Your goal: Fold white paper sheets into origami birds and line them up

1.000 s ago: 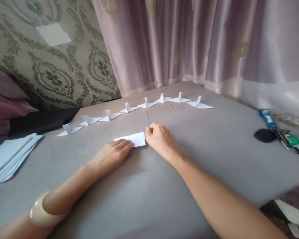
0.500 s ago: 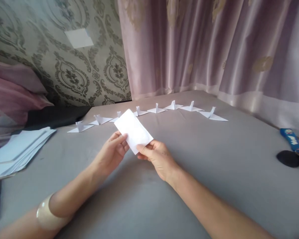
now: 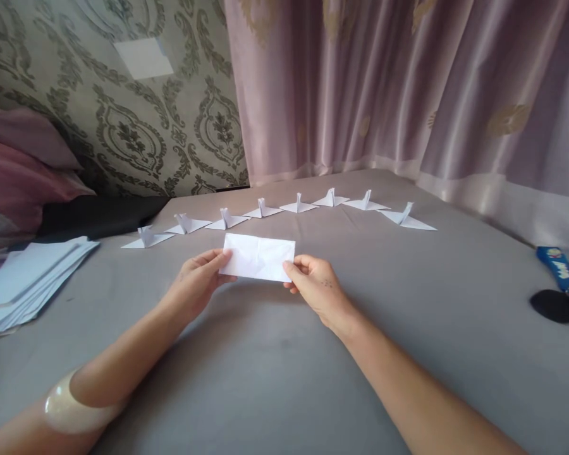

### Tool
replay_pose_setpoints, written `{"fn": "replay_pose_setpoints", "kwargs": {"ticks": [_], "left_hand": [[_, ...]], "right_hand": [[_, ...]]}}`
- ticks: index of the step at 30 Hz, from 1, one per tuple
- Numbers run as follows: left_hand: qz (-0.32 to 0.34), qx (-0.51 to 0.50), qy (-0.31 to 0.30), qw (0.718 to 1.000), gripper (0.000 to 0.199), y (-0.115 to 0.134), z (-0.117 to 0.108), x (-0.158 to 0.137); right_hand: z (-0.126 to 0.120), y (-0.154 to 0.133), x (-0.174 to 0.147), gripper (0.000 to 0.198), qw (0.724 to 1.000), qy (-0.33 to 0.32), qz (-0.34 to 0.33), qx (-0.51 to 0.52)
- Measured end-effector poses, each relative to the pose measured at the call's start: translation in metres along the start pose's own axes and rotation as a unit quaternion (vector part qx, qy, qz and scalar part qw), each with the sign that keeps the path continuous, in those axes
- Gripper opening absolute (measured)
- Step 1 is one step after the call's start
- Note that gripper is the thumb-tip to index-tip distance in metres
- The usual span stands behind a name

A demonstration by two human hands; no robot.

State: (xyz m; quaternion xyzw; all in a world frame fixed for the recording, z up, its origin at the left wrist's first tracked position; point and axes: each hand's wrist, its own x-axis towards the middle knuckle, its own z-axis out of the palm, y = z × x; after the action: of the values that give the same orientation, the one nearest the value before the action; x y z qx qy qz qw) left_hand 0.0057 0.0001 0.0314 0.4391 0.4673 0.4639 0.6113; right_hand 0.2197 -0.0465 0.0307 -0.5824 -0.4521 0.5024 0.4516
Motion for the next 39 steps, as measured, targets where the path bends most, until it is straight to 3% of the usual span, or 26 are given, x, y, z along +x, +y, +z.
{"fn": "replay_pose_setpoints", "kwargs": {"ticks": [4,6,7,9,11,13,15,19,22,25,29,32,36,39], "left_hand": [[0.03,0.039,0.039,0.998,0.037,-0.001,-0.003,0.004],[0.114,0.116,0.093,0.982,0.035,-0.002,-0.004,0.004],[0.177,0.182,0.109,0.961,0.033,-0.003,-0.003,0.003],[0.313,0.342,0.08,0.883,0.033,-0.007,0.0,-0.001],[0.402,0.485,-0.017,0.776,0.038,-0.012,0.004,-0.007],[0.427,0.573,-0.096,0.693,0.039,-0.017,0.009,-0.012],[0.408,0.619,-0.126,0.659,0.035,-0.02,0.01,-0.015],[0.333,0.652,-0.139,0.667,0.028,-0.019,0.006,-0.017],[0.29,0.675,-0.153,0.661,0.027,-0.015,0.005,-0.02],[0.286,0.681,-0.149,0.658,0.029,-0.015,0.005,-0.023],[0.304,0.624,-0.134,0.708,0.032,-0.018,0.004,-0.022],[0.316,0.571,-0.156,0.742,0.032,-0.019,0.001,-0.019],[0.321,0.57,-0.223,0.723,0.033,-0.019,0.0,-0.019],[0.319,0.575,-0.207,0.724,0.029,-0.02,0.003,-0.022]], "right_hand": [[0.0,-0.006,-0.003,0.024,0.999,-0.015,0.038,-0.016],[0.002,-0.008,-0.005,0.022,0.998,0.003,0.057,-0.011],[0.003,-0.009,-0.006,0.02,0.997,0.019,0.069,-0.005],[0.007,-0.01,-0.009,0.018,0.994,0.039,0.099,0.011],[0.011,-0.011,-0.013,0.019,0.99,0.03,0.131,0.031],[0.016,-0.012,-0.018,0.021,0.985,-0.004,0.16,0.056],[0.02,-0.013,-0.023,0.022,0.978,-0.039,0.188,0.076],[0.018,-0.024,-0.031,0.024,0.965,-0.126,0.23,0.028],[-0.001,-0.037,-0.032,0.04,0.929,-0.26,0.214,-0.155],[-0.024,-0.041,-0.027,0.038,0.94,-0.187,0.084,-0.271],[-0.038,-0.028,-0.019,0.057,0.918,-0.149,-0.06,-0.363],[-0.035,-0.018,-0.014,0.052,0.893,-0.174,-0.111,-0.399],[-0.032,-0.01,-0.009,0.036,0.867,-0.182,-0.152,-0.438],[-0.032,-0.008,-0.007,0.035,0.862,-0.18,-0.158,-0.446]]}}
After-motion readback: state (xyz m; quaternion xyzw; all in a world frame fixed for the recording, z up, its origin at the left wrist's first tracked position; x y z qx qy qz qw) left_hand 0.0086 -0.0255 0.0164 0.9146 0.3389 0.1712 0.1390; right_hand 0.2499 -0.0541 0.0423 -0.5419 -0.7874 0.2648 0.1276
